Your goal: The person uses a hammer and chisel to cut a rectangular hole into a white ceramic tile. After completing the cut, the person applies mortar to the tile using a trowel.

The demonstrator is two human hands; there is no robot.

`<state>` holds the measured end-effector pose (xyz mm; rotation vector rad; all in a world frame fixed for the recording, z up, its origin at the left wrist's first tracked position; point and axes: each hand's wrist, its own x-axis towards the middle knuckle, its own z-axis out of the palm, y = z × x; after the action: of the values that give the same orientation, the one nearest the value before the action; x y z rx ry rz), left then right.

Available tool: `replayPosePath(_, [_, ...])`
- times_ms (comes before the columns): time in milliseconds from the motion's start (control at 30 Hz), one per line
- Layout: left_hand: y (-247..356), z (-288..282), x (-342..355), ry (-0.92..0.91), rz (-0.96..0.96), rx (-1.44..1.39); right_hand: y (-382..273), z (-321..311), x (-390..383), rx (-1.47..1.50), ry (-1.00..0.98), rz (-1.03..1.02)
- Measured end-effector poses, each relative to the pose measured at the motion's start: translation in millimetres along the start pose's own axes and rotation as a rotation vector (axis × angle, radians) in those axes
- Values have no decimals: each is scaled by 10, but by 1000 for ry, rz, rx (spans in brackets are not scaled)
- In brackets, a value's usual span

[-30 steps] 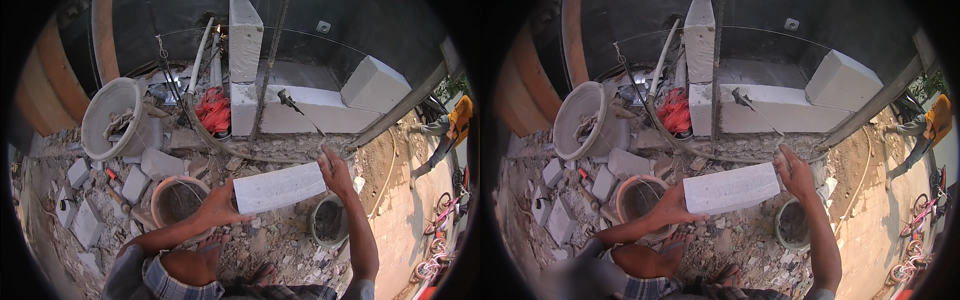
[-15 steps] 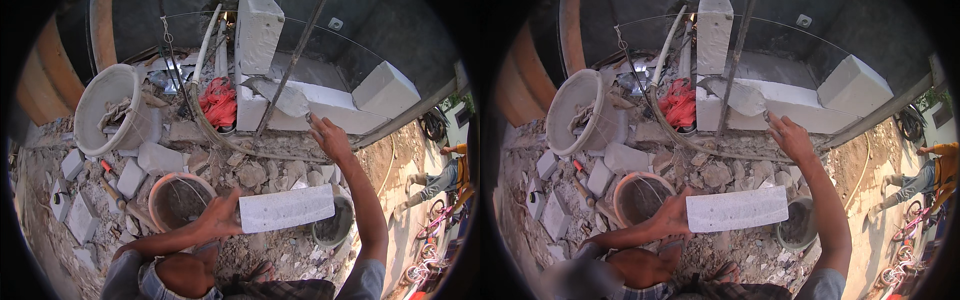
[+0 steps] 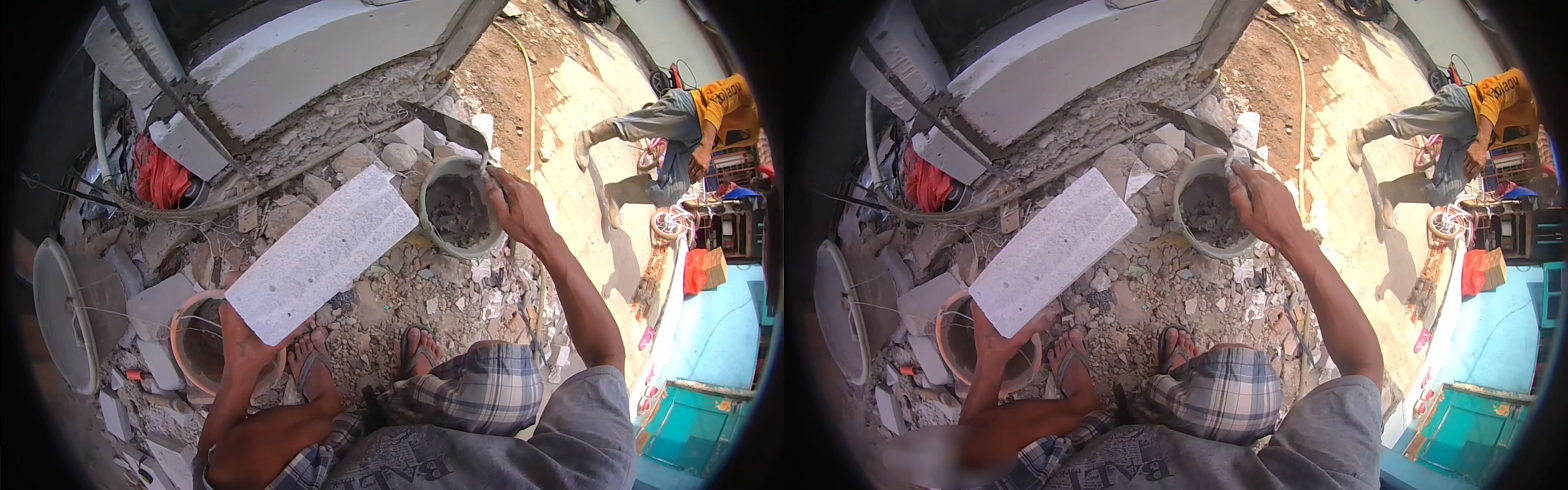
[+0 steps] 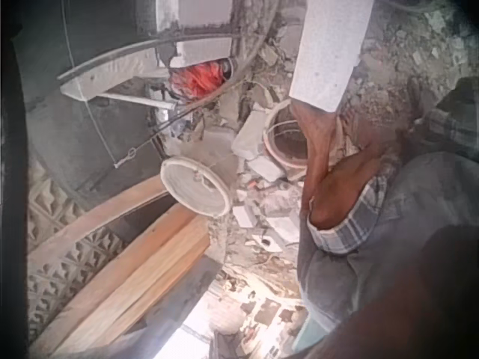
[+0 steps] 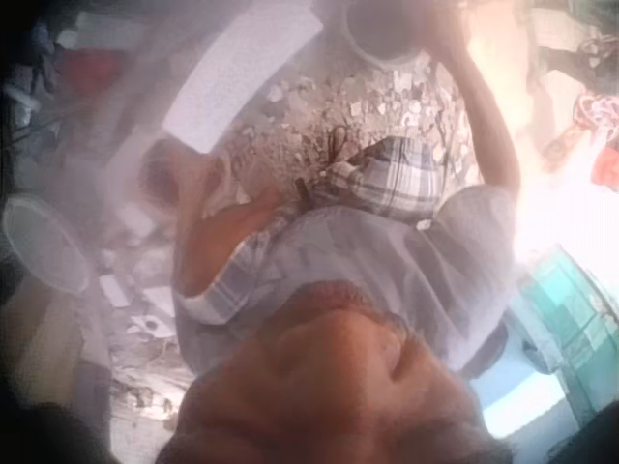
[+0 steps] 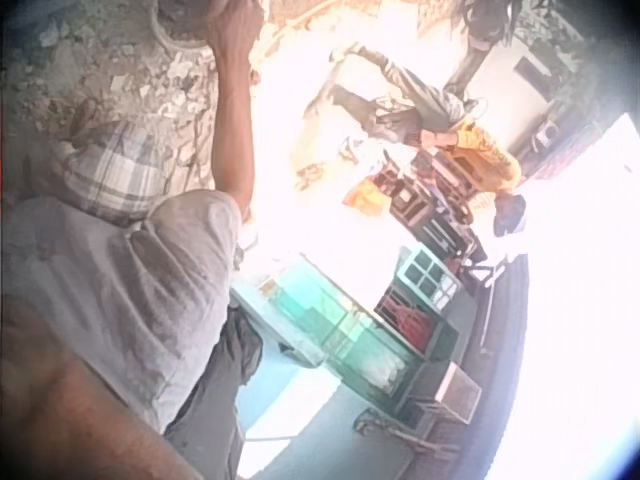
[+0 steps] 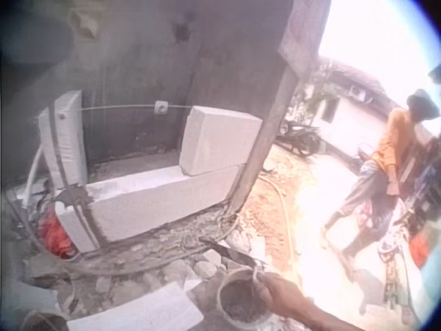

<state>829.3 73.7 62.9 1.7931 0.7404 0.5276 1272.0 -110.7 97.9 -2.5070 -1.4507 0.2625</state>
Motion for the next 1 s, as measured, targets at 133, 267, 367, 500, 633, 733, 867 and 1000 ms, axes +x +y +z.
replayPosePath(133, [81,91,42,92,-44,41,597,67,-512,-196,-254,221])
replayPosePath(267, [156,157,110,98,-29,148,894,493,-491,-484,-321,196])
replayPosePath(367, [204,208,140,92,-17,245,969,764,-244,-602,-382,156])
replayPosePath(500, [241,260,136,75,-80,180,848,1057,121,-586,-428,117])
replayPosePath(633, [215,272,123,114,-54,207,780,1182,193,-485,-422,126])
replayPosePath(733, [186,248,141,113,-10,211,792,1178,116,-506,-452,108])
replayPosePath(867, [186,209,166,68,13,237,730,1120,88,-460,-464,66])
replayPosePath(1000, [157,195,130,66,12,188,606,1121,210,-427,-477,27])
